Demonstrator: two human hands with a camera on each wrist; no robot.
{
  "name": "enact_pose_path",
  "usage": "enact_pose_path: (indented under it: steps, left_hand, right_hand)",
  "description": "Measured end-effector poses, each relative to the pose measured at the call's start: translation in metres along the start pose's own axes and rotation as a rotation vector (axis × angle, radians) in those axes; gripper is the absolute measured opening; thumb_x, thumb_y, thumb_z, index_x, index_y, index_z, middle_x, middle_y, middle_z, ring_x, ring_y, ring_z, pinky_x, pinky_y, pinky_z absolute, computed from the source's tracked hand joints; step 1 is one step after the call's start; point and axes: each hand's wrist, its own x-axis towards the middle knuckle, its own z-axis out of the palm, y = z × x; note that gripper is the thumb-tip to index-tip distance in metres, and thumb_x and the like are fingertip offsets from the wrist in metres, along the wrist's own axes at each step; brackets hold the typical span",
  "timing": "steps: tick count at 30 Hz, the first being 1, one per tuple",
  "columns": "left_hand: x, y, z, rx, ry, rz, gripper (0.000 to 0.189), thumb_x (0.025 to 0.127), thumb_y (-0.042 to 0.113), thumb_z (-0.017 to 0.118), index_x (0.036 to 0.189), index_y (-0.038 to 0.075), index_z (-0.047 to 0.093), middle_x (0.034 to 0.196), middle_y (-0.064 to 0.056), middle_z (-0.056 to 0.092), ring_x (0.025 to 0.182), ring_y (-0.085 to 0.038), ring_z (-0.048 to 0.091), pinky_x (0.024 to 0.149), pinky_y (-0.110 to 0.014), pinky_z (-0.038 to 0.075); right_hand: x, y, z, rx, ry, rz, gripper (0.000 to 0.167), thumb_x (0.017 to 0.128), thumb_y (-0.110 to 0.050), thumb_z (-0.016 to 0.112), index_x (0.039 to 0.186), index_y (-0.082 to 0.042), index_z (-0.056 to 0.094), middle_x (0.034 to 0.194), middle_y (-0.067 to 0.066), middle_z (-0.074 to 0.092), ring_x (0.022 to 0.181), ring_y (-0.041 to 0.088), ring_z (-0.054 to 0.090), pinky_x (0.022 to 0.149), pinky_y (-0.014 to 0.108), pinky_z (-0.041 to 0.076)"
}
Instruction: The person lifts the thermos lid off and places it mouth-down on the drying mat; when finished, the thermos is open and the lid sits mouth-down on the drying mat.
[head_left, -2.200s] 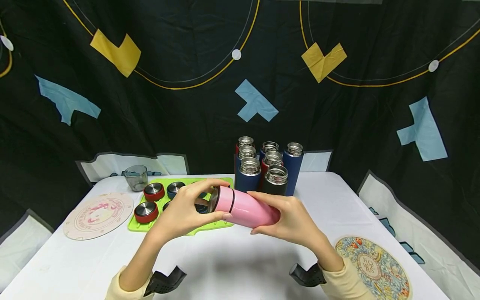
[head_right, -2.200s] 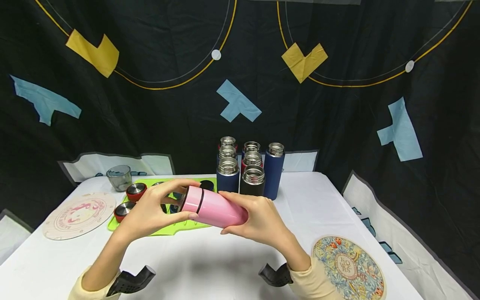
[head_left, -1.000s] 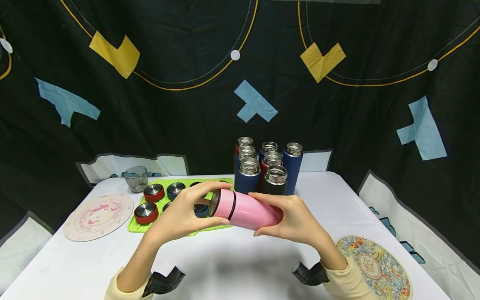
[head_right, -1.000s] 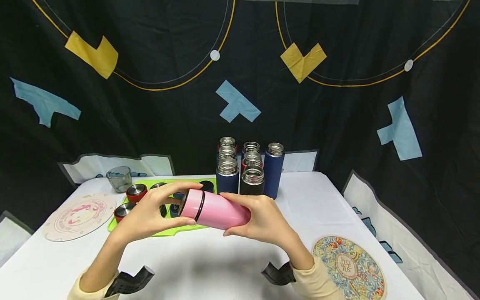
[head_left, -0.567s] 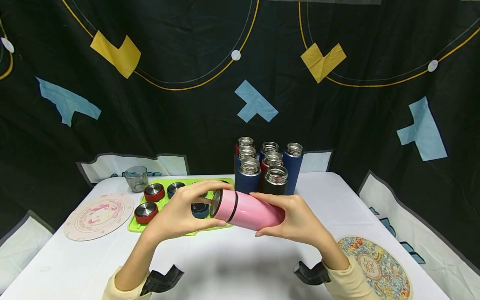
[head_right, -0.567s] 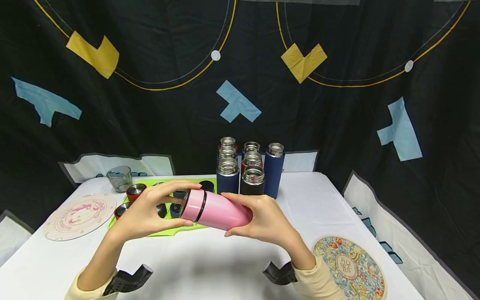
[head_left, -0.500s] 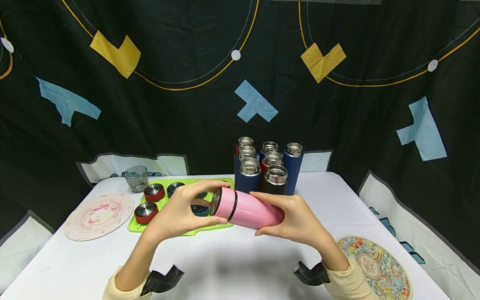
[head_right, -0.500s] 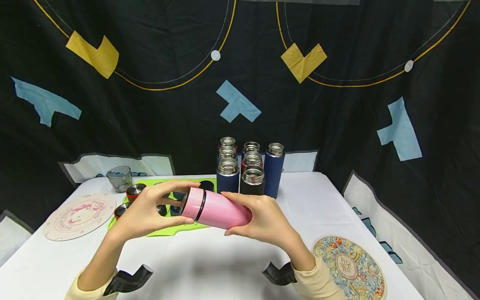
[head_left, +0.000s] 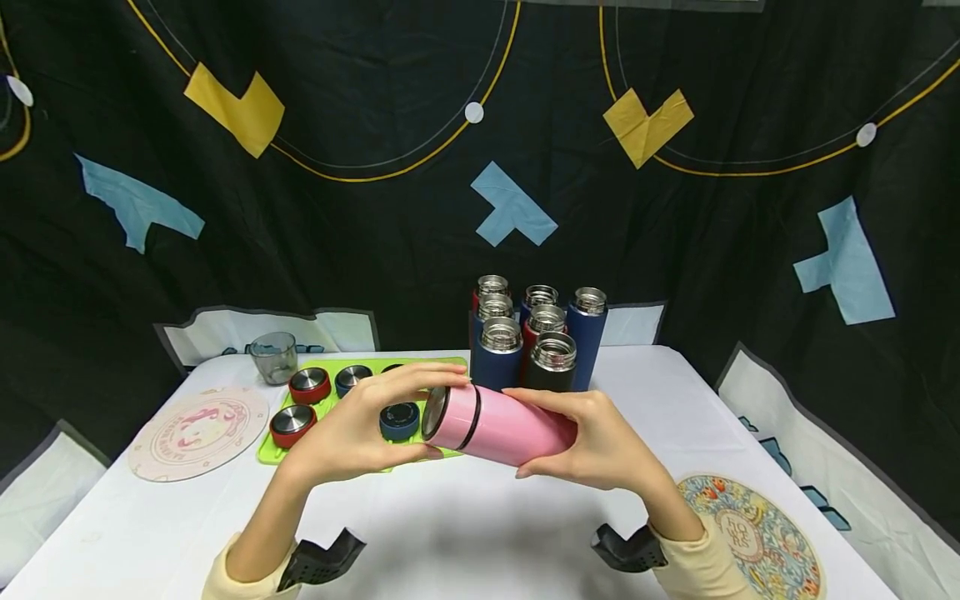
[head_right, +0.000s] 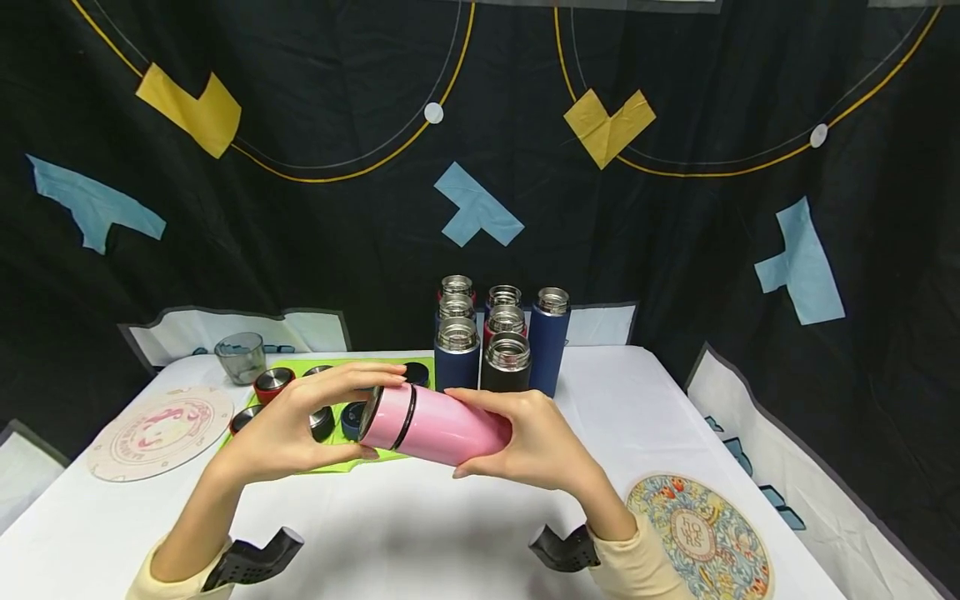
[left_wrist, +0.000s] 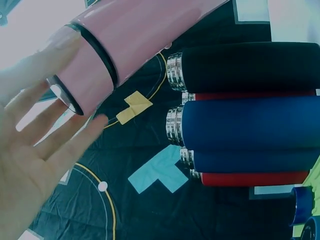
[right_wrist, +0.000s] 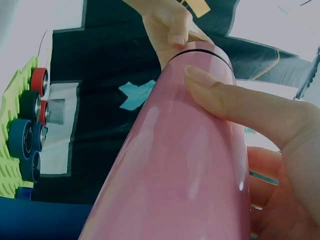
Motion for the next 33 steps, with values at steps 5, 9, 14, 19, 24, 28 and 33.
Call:
enact_pose_path:
  steps: [5, 9, 14, 19, 24, 28, 33]
  left_hand:
    - [0.0002, -0.0024, 0.0016, -0.026, 0.032, 0.012, 0.069, 0.073, 0.016, 0.086, 0.135, 0.017, 0.055, 0.137, 0.0, 0.053, 0.121, -0.018, 0.052, 0.084, -0.032, 0.055]
    - [-0.0003, -0.0035, 0.0041, -0.033, 0.08, -0.076, 0.069, 0.073, 0.024, 0.086, 0.134, 0.018, 0.056, 0.13, 0.001, 0.058, 0.109, -0.016, 0.059, 0.078, -0.029, 0.057]
    - [-0.0004, -0.0027, 0.0057, -0.022, 0.12, -0.192, 0.067, 0.072, 0.027, 0.087, 0.132, 0.02, 0.058, 0.121, 0.004, 0.063, 0.097, -0.014, 0.064, 0.074, -0.026, 0.057]
    - [0.0014, -0.0022, 0.0059, -0.018, 0.092, -0.155, 0.072, 0.073, 0.028, 0.086, 0.137, 0.02, 0.054, 0.131, 0.004, 0.058, 0.107, -0.013, 0.06, 0.08, -0.027, 0.056]
    - [0.0027, -0.0018, 0.0046, -0.028, 0.075, 0.003, 0.077, 0.071, 0.021, 0.087, 0.139, 0.016, 0.051, 0.141, -0.002, 0.05, 0.123, -0.018, 0.051, 0.087, -0.033, 0.054]
    - [0.003, -0.0017, 0.0039, -0.038, 0.082, 0.075, 0.073, 0.071, 0.011, 0.086, 0.136, 0.012, 0.054, 0.14, -0.007, 0.051, 0.126, -0.021, 0.049, 0.087, -0.035, 0.054]
    - [0.0031, -0.0009, 0.0043, -0.034, 0.082, 0.06, 0.069, 0.073, 0.011, 0.086, 0.135, 0.012, 0.055, 0.139, -0.006, 0.052, 0.125, -0.02, 0.05, 0.086, -0.033, 0.054]
  right_hand:
    - [-0.0007, -0.0015, 0.0008, -0.003, 0.009, -0.002, 0.072, 0.065, -0.032, 0.09, 0.129, -0.016, 0.062, 0.114, -0.004, 0.068, 0.091, 0.012, 0.063, 0.074, 0.029, 0.056]
    - [-0.0014, -0.0011, 0.0024, -0.088, 0.045, -0.038, 0.072, 0.065, -0.031, 0.091, 0.129, -0.017, 0.062, 0.114, -0.005, 0.067, 0.091, 0.011, 0.064, 0.075, 0.029, 0.056]
    - [0.0002, 0.0001, 0.0026, -0.142, 0.057, -0.052, 0.073, 0.064, -0.03, 0.092, 0.129, -0.017, 0.062, 0.114, -0.005, 0.067, 0.091, 0.011, 0.063, 0.074, 0.029, 0.056]
    - [-0.0002, -0.0002, 0.0006, -0.084, 0.037, -0.019, 0.072, 0.065, -0.032, 0.09, 0.13, -0.017, 0.062, 0.116, -0.005, 0.067, 0.092, 0.011, 0.063, 0.075, 0.029, 0.056]
    - [0.001, -0.0017, -0.0014, -0.024, 0.022, -0.009, 0.071, 0.066, -0.033, 0.089, 0.129, -0.016, 0.062, 0.115, -0.004, 0.067, 0.091, 0.012, 0.063, 0.075, 0.029, 0.056]
    - [0.0014, -0.0024, -0.0024, 0.012, 0.014, 0.004, 0.07, 0.066, -0.033, 0.089, 0.129, -0.015, 0.062, 0.113, -0.003, 0.068, 0.09, 0.013, 0.063, 0.074, 0.03, 0.056]
    - [0.0008, -0.003, -0.0027, 0.012, 0.007, 0.01, 0.07, 0.066, -0.033, 0.09, 0.129, -0.015, 0.062, 0.113, -0.004, 0.068, 0.09, 0.012, 0.063, 0.074, 0.03, 0.056]
